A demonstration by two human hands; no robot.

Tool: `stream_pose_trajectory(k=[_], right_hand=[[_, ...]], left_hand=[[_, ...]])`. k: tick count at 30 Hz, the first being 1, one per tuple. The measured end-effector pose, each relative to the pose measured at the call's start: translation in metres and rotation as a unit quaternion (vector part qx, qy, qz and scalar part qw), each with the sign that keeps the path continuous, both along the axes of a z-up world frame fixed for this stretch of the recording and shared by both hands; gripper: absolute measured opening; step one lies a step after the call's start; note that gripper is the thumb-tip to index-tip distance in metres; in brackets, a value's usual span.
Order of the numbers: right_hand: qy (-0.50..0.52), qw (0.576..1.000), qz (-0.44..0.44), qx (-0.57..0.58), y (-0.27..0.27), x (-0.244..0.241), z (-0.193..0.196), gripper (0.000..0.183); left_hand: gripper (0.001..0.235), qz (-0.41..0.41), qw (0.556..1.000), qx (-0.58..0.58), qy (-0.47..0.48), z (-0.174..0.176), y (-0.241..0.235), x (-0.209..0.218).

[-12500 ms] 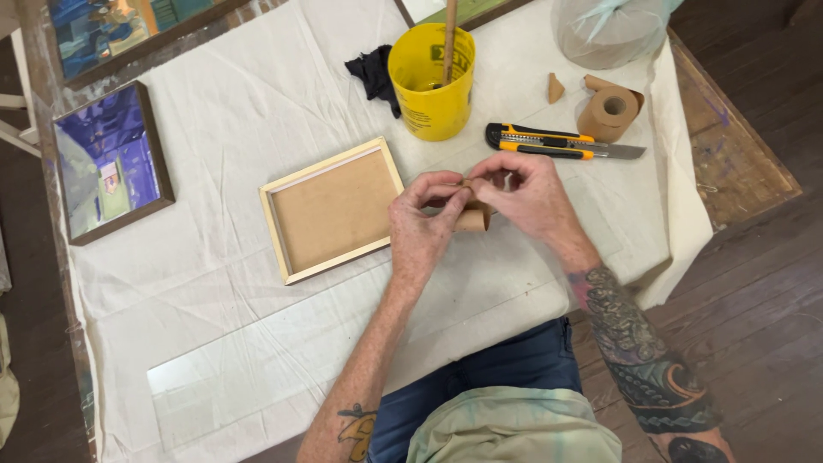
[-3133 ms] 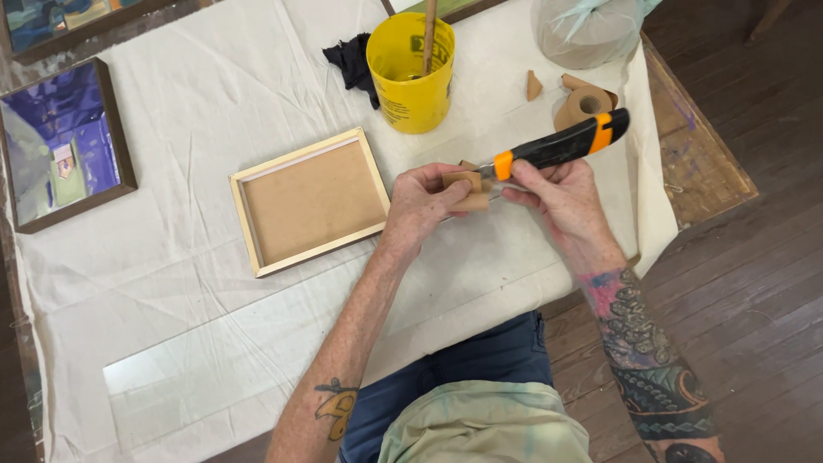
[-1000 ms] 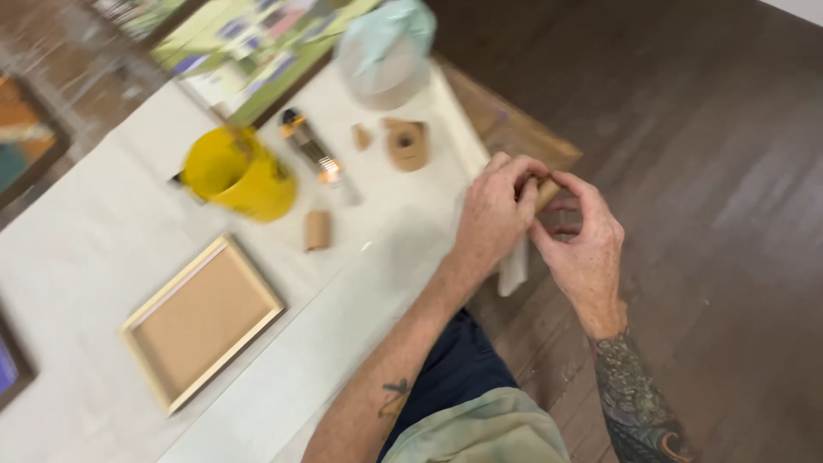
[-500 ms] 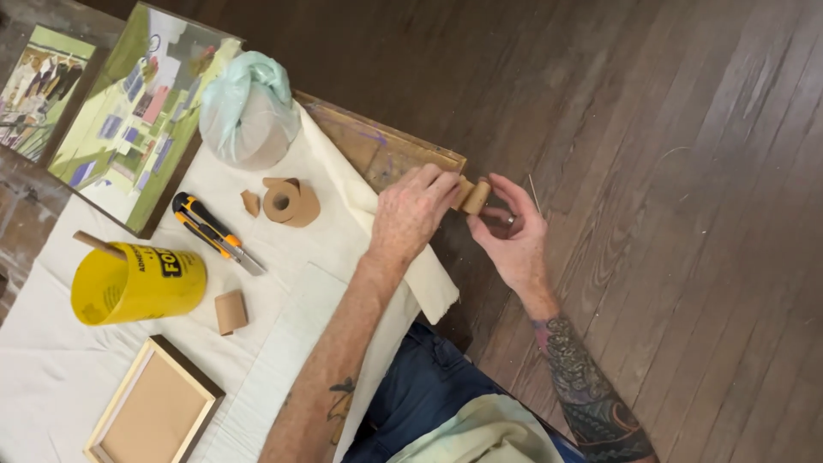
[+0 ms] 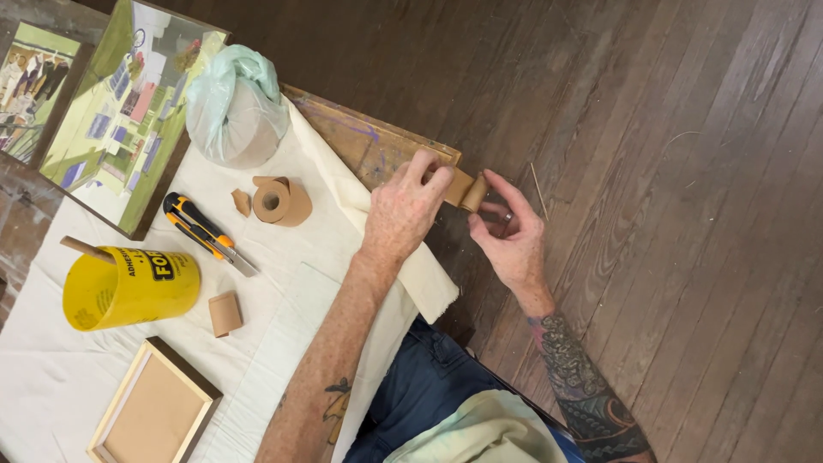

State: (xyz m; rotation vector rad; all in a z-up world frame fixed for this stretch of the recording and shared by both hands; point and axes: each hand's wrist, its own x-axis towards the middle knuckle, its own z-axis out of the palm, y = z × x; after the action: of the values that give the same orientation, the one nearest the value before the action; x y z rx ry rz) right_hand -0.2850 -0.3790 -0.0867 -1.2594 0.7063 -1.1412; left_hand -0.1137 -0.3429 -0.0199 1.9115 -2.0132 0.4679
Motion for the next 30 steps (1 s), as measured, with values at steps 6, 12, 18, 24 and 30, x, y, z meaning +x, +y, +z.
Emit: stream_pose_trajectory(k=[6,12,18,24,30], right_hand=[[-0.024,1.0,-0.004,-0.011,0.003,-0.005,-0.002,0.052],[-0.053,0.999,0.002,0.001,0.0,-0.003,-0.011,0.049],[-0.075,0.997,-0.017,0.016,0.004,0.005,-0.02,0.043],[-0.058,0.993,-0.064,0.082,-0.001,0.017,-0.046,0.041],[-0.036,0.987,-0.082,0.13,0.001,0.02,-0.02,0.036]], left_hand=[[0.008,-0.029,0.997,-0.061,-0.049,-0.012,-0.002,0.005],[0.012,-0.106,0.99,-0.066,-0.072,-0.01,0.003,0.011],[0.016,-0.127,0.991,-0.011,-0.051,0.008,0.01,0.014],[0.017,-0.156,0.988,-0.01,0.009,0.003,0.005,0.02],[0.019,-0.161,0.985,-0.013,0.053,0.005,0.007,0.021]])
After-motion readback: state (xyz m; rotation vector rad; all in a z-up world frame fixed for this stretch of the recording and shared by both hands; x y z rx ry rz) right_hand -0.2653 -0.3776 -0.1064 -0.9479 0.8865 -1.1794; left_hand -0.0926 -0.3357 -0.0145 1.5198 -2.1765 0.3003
